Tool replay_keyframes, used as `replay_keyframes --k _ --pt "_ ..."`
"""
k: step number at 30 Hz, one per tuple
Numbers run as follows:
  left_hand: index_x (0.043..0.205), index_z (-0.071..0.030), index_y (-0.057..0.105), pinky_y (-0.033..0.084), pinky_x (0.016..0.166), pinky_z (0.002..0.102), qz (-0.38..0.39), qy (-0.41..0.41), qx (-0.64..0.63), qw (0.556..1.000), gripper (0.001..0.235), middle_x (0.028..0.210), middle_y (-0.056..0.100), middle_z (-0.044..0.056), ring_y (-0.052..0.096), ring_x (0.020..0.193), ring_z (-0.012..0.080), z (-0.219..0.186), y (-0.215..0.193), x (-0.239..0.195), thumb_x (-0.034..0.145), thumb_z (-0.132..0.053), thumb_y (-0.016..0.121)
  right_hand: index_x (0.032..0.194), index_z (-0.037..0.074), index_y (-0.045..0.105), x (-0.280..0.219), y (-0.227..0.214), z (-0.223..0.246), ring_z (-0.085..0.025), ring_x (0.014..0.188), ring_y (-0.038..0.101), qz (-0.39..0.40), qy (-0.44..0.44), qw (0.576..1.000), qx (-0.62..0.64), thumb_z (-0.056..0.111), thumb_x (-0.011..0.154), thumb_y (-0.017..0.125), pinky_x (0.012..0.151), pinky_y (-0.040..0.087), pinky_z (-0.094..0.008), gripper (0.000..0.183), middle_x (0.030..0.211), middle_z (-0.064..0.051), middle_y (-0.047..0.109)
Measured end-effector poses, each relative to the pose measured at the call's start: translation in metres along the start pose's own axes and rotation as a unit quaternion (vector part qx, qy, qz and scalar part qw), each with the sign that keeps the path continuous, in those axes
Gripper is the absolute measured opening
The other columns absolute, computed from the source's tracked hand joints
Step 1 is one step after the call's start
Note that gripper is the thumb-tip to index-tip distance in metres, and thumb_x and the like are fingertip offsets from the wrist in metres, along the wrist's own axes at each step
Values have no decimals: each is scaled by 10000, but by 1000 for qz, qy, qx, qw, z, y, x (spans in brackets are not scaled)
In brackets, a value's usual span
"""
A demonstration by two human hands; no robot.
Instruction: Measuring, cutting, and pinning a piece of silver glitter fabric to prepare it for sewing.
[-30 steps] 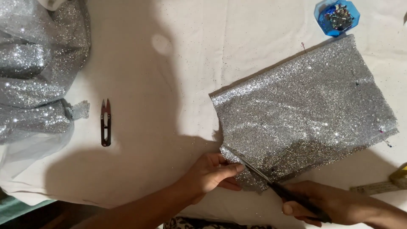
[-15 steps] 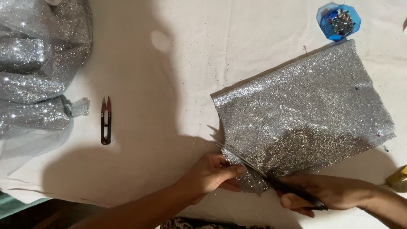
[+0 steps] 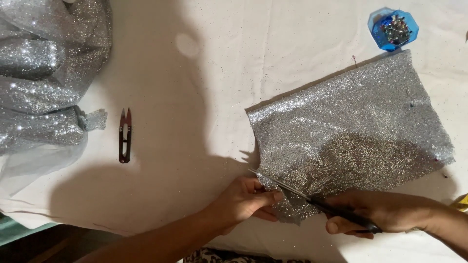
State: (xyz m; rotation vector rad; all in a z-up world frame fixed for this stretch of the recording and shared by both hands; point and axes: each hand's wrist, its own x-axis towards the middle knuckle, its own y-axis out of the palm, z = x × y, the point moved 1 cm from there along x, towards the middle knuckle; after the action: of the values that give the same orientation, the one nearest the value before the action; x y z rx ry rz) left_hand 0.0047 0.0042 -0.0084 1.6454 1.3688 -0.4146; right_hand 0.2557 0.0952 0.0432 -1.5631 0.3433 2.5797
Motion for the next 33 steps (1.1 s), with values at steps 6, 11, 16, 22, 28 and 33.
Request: replay_keyframes --k 6,11,16,22,28,33 --pt "722 -17 568 684 754 371 -3 -11 8 1000 287 700 468 61 633 691 226 -1 0 -2 880 -154 766 864 157 690 1 -11 0 -91 568 472 -3 33 998 -61 465 920 727 508 322 -250 315 655 46 517" --pt "810 35 656 683 767 370 3 -9 8 1000 199 786 607 115 665 758 249 -2 1 -3 892 -122 745 836 140 687 1 -23 4 -112 583 485 13 1 997 -71 469 887 751 513 332 -277 339 653 28 522" --pt "708 -21 559 692 758 373 7 8 15 1000 292 717 475 60 636 689 229 4 -1 -1 887 -138 757 920 111 705 -1 -27 23 -96 590 526 51 -31 997 -58 411 867 769 508 387 -238 312 670 26 572" --pt "749 -12 565 684 768 384 18 11 10 1000 260 749 549 95 705 713 278 5 -2 -1 894 -128 747 856 115 665 -2 -30 35 -94 582 530 43 -33 994 -93 381 911 769 506 391 -251 291 655 22 570" --pt "922 44 670 664 785 365 23 -9 22 999 151 911 686 164 711 780 278 -8 3 -9 918 -103 702 921 146 673 -3 -27 45 -86 611 520 43 -7 991 -128 453 893 719 536 386 -237 312 675 35 564" --pt "969 39 692 657 798 354 24 -15 20 999 160 940 719 170 721 820 271 -11 5 -13 913 -111 701 894 173 669 3 -29 40 -82 634 528 38 5 987 -157 451 918 719 562 398 -245 283 702 56 572"
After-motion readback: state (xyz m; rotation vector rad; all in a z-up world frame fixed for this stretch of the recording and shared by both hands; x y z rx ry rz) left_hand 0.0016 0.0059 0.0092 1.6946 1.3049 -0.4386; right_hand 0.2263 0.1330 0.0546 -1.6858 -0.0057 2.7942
